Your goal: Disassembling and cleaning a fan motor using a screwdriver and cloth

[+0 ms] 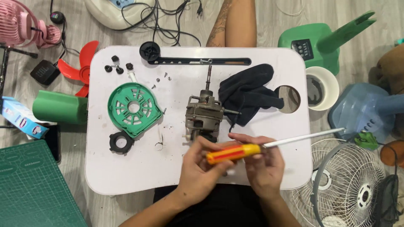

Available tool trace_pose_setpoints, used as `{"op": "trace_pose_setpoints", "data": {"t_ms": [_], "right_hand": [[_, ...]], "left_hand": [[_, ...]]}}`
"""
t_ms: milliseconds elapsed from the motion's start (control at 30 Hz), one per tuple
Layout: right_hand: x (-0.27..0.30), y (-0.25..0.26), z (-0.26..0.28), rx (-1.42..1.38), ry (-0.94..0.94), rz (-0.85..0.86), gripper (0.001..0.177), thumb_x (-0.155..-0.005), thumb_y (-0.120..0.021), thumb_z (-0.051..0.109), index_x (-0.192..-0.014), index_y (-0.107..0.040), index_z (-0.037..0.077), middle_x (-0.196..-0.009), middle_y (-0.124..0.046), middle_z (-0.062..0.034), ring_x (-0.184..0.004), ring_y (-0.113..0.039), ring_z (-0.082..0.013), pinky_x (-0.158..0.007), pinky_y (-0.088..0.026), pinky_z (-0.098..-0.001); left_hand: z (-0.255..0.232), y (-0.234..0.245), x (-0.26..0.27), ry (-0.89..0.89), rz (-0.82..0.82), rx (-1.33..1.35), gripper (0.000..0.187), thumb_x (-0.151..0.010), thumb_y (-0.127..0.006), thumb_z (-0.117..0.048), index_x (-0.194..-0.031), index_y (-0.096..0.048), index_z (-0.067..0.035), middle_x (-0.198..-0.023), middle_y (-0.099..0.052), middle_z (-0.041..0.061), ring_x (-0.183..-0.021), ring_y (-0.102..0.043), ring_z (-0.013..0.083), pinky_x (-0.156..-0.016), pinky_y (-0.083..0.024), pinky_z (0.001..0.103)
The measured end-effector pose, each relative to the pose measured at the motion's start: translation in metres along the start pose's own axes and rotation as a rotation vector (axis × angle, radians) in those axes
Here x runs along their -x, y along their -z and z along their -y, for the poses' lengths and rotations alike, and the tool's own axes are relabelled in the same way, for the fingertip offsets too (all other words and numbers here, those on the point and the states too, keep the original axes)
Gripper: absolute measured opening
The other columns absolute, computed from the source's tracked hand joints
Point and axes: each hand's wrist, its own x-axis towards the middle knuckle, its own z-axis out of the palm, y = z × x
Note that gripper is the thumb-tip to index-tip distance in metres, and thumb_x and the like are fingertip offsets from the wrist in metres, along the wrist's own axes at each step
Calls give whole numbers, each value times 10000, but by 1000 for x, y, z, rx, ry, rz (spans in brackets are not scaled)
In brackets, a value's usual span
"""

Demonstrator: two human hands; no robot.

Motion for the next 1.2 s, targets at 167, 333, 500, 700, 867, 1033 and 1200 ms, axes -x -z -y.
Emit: {"op": "trace_pose_setpoints", "data": {"t_ms": [167, 333, 500, 700, 867, 1033, 1200], "right_hand": [[0, 21, 4, -168, 56, -11, 253, -1108, -479, 305, -1219, -451, 79, -978, -677, -136, -1014, -731, -356, -1008, -590, -606], [24, 55, 11, 115, -396, 70, 275, -1019, -454, 158, -1222, -528, -13, -750, -575, -80, -395, -489, -124, -314, -424, -254], [57, 46, 16, 250, -679, 139, 462, -960, -536, 117, -1395, -648, 7, -605, -619, -38, -468, -510, -124, -438, -370, -248], [71, 41, 3, -3, -727, -11, 496, -965, -519, 29, -1450, -575, -60, -600, -521, -66, -437, -414, -119, -386, -350, -230], [63, 37, 4, 44, -732, 18, 512, -954, -515, 23, -1458, -587, -30, -575, -536, -52, -413, -427, -110, -377, -352, -228], [57, 32, 4, -27, -687, 26, 507, -974, -495, 36, -1473, -553, -34, -623, -530, -65, -453, -409, -111, -393, -353, -227], [56, 34, 1, -86, -686, 40, 515, -985, -482, 53, -1490, -522, -37, -621, -533, -67, -429, -412, -107, -370, -334, -223]], "left_hand": [[-35, 14, -13, -332, 341, -847, 308, -886, -751, -178, -1106, -641, 7, -1069, -760, 93, -763, -744, 175, -683, -605, 284], [-44, 53, -45, -643, 86, -1345, 545, -823, -789, -396, -1248, -598, -113, -1234, -628, 113, -1201, -561, 301, -1094, -422, 495], [-63, 53, -75, -464, 330, -1417, 819, -798, -800, -339, -1490, -453, -72, -1546, -474, 136, -1474, -393, 391, -1205, -339, 531], [-52, 43, -73, -494, 236, -1342, 680, -780, -860, -236, -1344, -572, 11, -1431, -576, 158, -1272, -601, 321, -1085, -468, 418], [-37, 37, -68, -512, 107, -1384, 759, -753, -895, -268, -1369, -548, 9, -1383, -579, 174, -1232, -596, 330, -1067, -444, 434], [-27, 43, -71, -485, 103, -1381, 833, -765, -875, -307, -1436, -492, 4, -1391, -512, 187, -1303, -512, 357, -1132, -379, 483], [-32, 46, -78, -390, 142, -1320, 905, -697, -906, -262, -1441, -468, 9, -1397, -454, 215, -1242, -513, 380, -1086, -413, 467]]}}
